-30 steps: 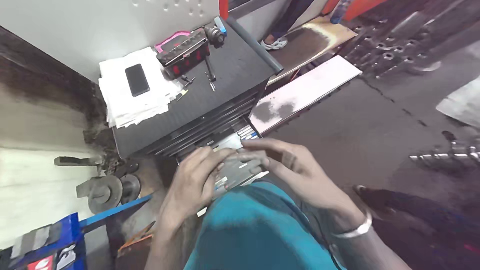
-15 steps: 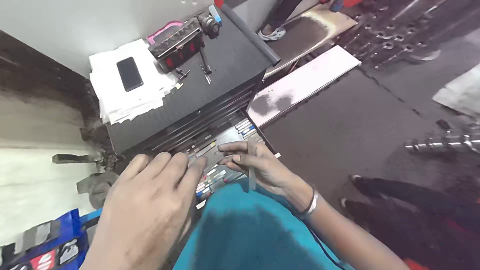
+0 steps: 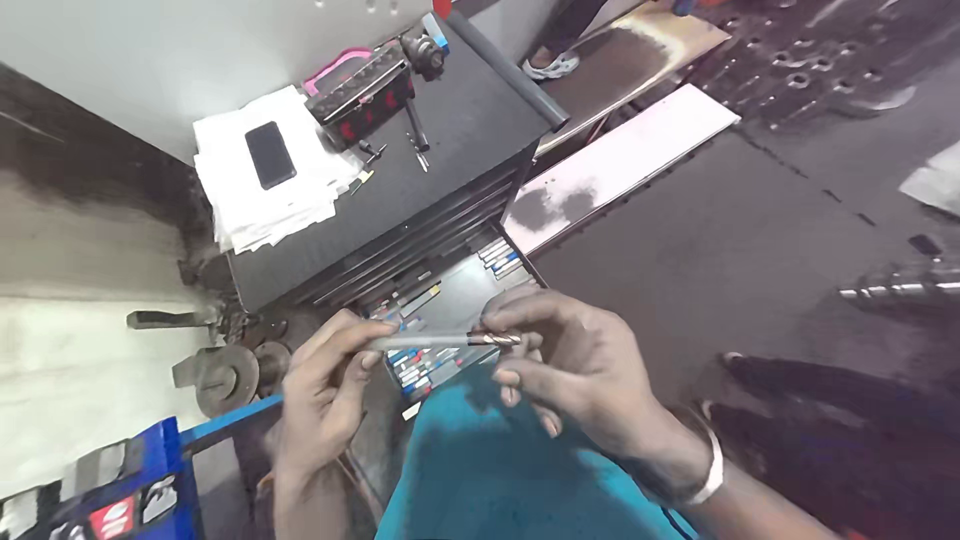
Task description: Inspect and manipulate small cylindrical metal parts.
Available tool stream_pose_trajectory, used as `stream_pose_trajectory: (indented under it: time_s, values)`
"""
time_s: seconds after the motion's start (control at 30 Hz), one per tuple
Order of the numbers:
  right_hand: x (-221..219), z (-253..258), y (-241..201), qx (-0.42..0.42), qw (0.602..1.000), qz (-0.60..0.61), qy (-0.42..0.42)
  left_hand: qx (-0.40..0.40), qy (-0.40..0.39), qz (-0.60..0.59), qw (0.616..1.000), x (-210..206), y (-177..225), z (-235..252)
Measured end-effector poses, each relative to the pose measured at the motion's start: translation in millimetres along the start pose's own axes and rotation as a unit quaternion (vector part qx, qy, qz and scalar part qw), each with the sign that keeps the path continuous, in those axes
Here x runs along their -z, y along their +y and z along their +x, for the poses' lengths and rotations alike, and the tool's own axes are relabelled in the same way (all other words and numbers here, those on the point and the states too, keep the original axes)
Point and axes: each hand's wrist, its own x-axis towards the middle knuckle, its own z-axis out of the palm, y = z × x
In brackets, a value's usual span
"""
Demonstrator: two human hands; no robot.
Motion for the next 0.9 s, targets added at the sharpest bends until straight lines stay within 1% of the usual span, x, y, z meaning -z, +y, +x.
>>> stream_pose_trajectory:
  time_s: [0.07, 0.13, 0.3, 0.4, 0.73, 0.9]
  values:
    - [-6.6, 2.9, -3.3, 0.052, 0.997, -0.062, 0.001, -0.005, 0.023, -0.046, 0.999, -9.6, -6.4, -2.9]
    - [-11.8, 6.5, -3.7, 0.088, 0.991, -0.097, -0.001, -0.006, 0.033, -0.104, 0.994, -19.4, -14.3, -4.9]
    - [-20.7, 13.6, -4.5, 0.142, 0.982, -0.126, -0.022, 0.015, 0.038, -0.266, 0.963, -47.5, -26.3, -8.0]
    - [-23.0, 15.8, -6.5, 0.162, 0.975, -0.15, -0.032, 0.017, 0.031, -0.336, 0.941, -57.7, -26.7, -8.4]
    - [-26.0, 18.0, -11.4, 0.184, 0.968, -0.167, -0.041, 0.012, 0.027, -0.406, 0.913, -70.6, -24.5, -7.6]
    - [-26.6, 20.3, -13.5, 0.195, 0.964, -0.174, -0.046, 0.001, 0.01, -0.434, 0.901, -74.4, -22.4, -5.1]
